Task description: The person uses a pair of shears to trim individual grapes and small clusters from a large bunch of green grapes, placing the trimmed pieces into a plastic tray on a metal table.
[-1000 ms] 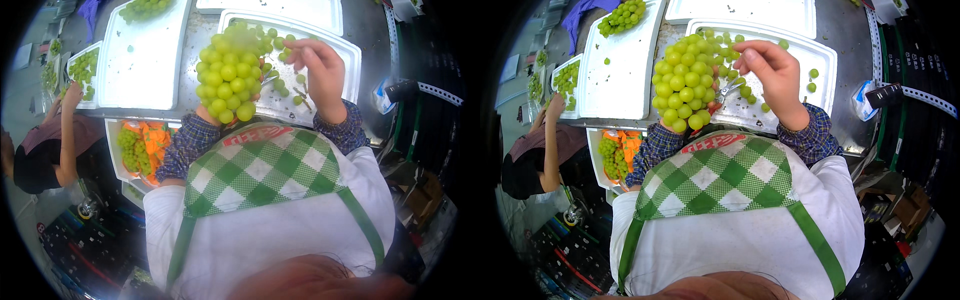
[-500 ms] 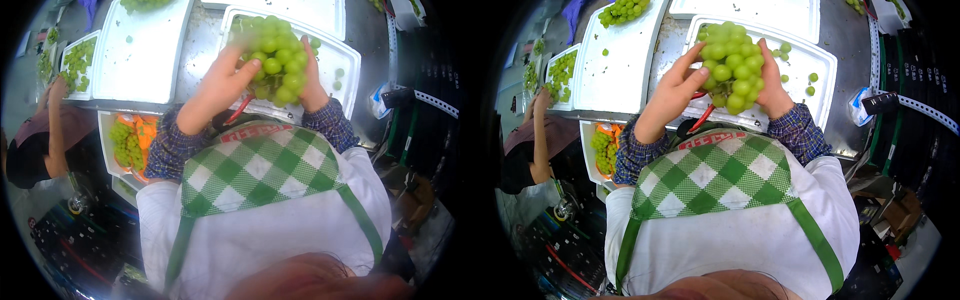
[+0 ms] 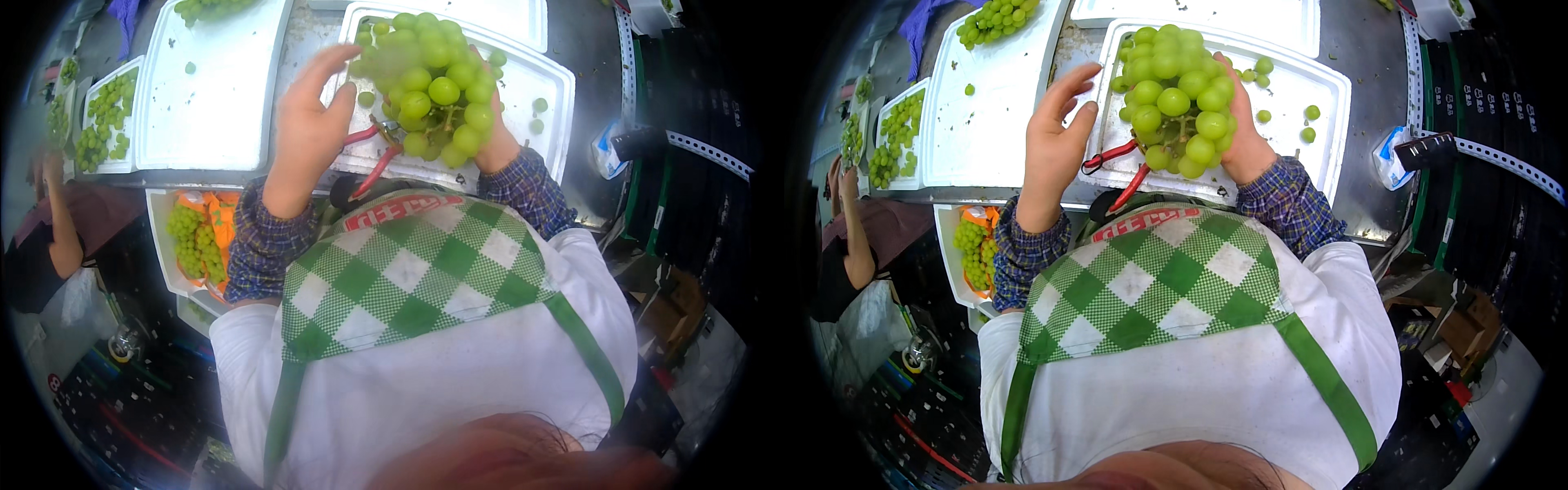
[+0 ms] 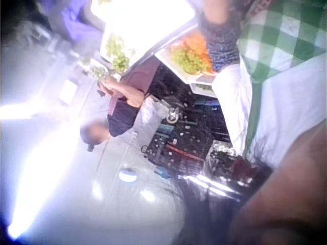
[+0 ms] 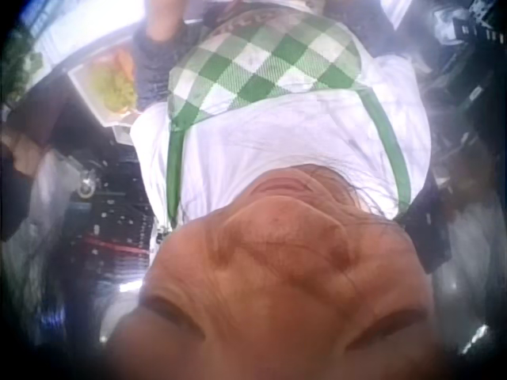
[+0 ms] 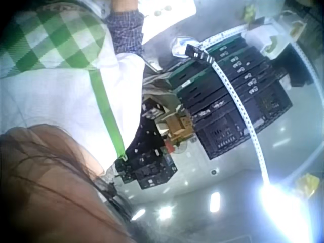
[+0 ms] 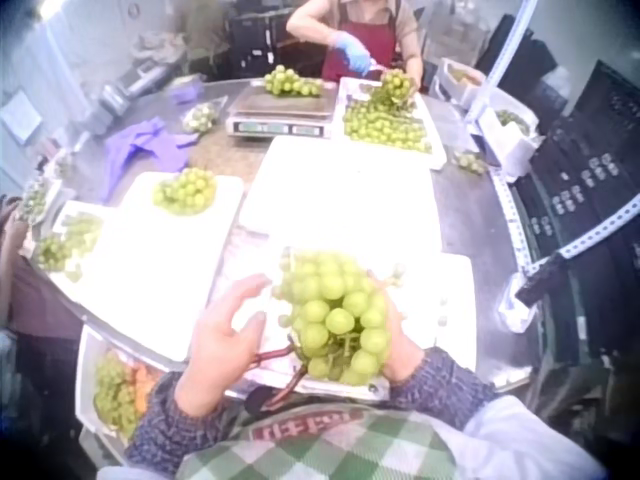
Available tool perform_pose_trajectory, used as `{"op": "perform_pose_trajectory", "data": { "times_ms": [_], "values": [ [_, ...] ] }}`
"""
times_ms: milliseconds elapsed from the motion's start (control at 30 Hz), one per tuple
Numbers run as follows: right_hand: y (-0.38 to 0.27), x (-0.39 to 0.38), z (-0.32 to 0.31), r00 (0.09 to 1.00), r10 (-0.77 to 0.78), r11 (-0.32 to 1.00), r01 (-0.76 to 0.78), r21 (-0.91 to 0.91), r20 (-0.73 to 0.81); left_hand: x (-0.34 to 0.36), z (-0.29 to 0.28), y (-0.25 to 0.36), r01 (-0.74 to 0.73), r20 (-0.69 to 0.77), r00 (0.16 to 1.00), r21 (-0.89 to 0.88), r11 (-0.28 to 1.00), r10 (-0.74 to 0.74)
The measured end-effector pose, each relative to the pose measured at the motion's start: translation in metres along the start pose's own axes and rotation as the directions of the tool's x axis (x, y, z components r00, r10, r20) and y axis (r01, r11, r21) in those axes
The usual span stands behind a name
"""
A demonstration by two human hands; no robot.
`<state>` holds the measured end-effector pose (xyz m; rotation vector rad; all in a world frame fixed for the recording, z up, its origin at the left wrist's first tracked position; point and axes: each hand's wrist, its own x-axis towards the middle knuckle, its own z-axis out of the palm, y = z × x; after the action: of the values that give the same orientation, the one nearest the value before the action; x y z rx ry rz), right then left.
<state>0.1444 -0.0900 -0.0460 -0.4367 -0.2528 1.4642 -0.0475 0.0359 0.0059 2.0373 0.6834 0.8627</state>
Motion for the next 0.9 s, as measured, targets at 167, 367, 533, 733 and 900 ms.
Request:
{"op": "perform_pose_trajectory", "data": {
  "times_ms": [167, 367, 533, 733, 900],
  "values": [
    [0.006, 0.001, -0.008, 0.999, -0.003, 0.996, -0.001, -0.088, -0.054, -0.012, -0.008, 0.003, 0.480, 0.190, 0.874, -0.205, 0.853, -0.446],
    [0.008, 0.001, -0.015, 0.998, 0.041, 0.998, -0.038, 0.053, -0.051, -0.009, -0.001, 0.001, 0.182, -0.042, 0.980, -0.219, 0.958, -0.196],
    [0.010, 0.010, -0.007, 0.977, 0.072, 0.997, -0.075, 0.008, 0.201, -0.021, -0.006, 0.007, 0.393, 0.142, 0.919, -0.433, 0.811, -0.369],
    [0.003, -0.004, -0.001, 0.969, 0.047, 0.995, -0.067, 0.073, 0.241, -0.021, -0.001, 0.002, 0.390, 0.169, 0.921, -0.383, 0.838, -0.351],
    [-0.001, 0.003, 0.003, 0.988, 0.012, 1.000, -0.012, -0.001, 0.153, -0.014, 0.002, 0.001, 0.310, 0.140, 0.951, -0.391, 0.867, -0.277]
  ]
}}
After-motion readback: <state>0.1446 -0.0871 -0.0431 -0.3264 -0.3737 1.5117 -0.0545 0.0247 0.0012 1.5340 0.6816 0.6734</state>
